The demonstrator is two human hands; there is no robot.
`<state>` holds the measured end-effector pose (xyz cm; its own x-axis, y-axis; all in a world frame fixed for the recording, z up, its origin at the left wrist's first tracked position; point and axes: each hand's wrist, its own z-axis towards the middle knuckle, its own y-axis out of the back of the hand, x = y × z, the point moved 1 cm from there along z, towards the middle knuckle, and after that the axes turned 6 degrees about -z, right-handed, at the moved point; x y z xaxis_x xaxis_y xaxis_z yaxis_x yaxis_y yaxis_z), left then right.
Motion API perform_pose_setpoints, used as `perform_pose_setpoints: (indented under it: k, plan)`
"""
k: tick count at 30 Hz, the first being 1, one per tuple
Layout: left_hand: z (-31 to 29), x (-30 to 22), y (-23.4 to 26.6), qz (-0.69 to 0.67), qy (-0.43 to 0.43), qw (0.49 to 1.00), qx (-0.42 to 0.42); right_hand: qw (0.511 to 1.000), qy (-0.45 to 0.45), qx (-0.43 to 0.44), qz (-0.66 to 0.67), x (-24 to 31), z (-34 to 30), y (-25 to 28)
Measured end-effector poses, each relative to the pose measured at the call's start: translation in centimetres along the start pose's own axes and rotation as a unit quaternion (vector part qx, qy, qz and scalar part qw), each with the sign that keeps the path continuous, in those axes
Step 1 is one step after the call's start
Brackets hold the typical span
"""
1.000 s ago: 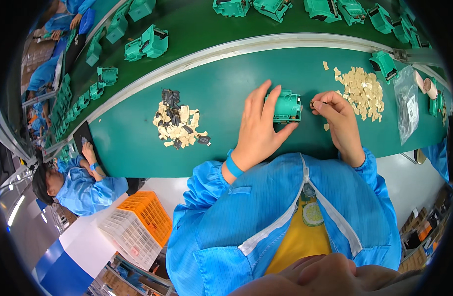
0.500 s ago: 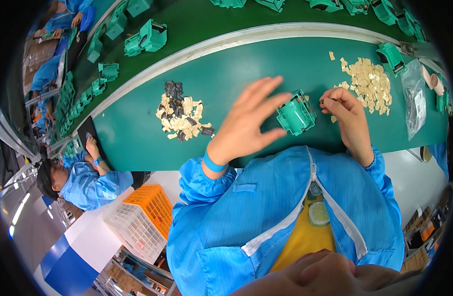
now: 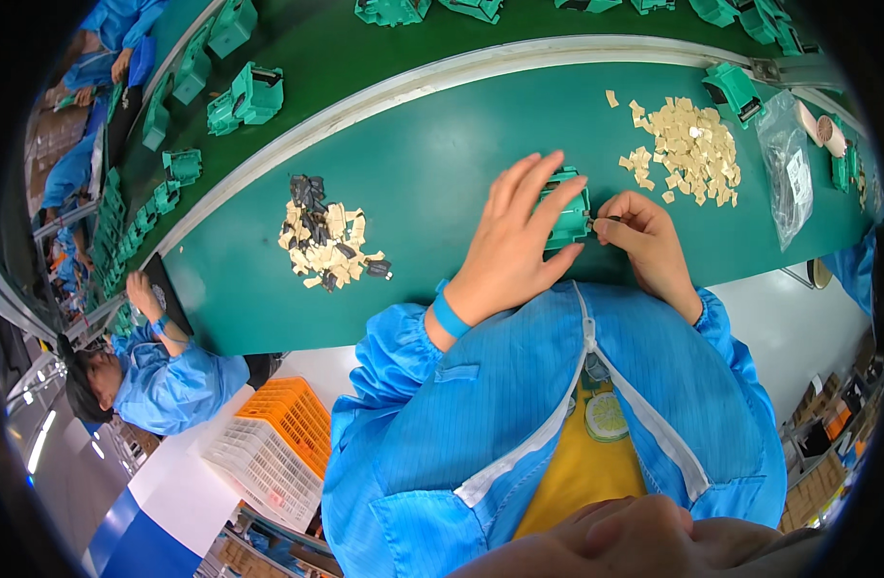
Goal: The person assembles small electronic components and metal parts into green plastic housings by hand on an assembly line.
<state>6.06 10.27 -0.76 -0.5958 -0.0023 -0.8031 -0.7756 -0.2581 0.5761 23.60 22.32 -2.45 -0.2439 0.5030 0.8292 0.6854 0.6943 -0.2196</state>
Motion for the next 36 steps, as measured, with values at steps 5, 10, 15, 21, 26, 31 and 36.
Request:
perform_pose_setpoints:
  k: [5,10,15,21,26,31,36]
  plan:
    - [0.0,0.6,-1.0,-0.054,-0.001,0.999,0.0,0.998,0.003,0.024,-0.057,0.8,0.3,0.7]
    - [0.4,0.5,-1.1,-0.04,0.009,0.999,-0.012,0.992,-0.015,0.05,-0.116,1.6,0.9,1.0]
    - [0.3,0.8,-1.5,-0.041,0.008,0.999,-0.031,0.985,-0.028,0.061,-0.156,1.9,1.6,0.5]
    - [0.3,0.8,-1.6,-0.041,0.014,0.999,-0.033,0.985,-0.028,0.057,-0.161,1.6,1.6,0.4]
    - [0.3,0.9,-1.7,-0.046,0.015,0.998,-0.036,0.98,-0.033,0.049,-0.19,1.9,1.6,0.1]
    - [0.4,0.8,-1.7,-0.039,0.012,0.998,-0.041,0.979,-0.025,0.04,-0.2,1.7,1.6,0.0]
    - [0.5,0.9,-1.7,-0.039,0.015,0.998,-0.04,0.979,-0.025,0.038,-0.198,1.7,1.7,0.0]
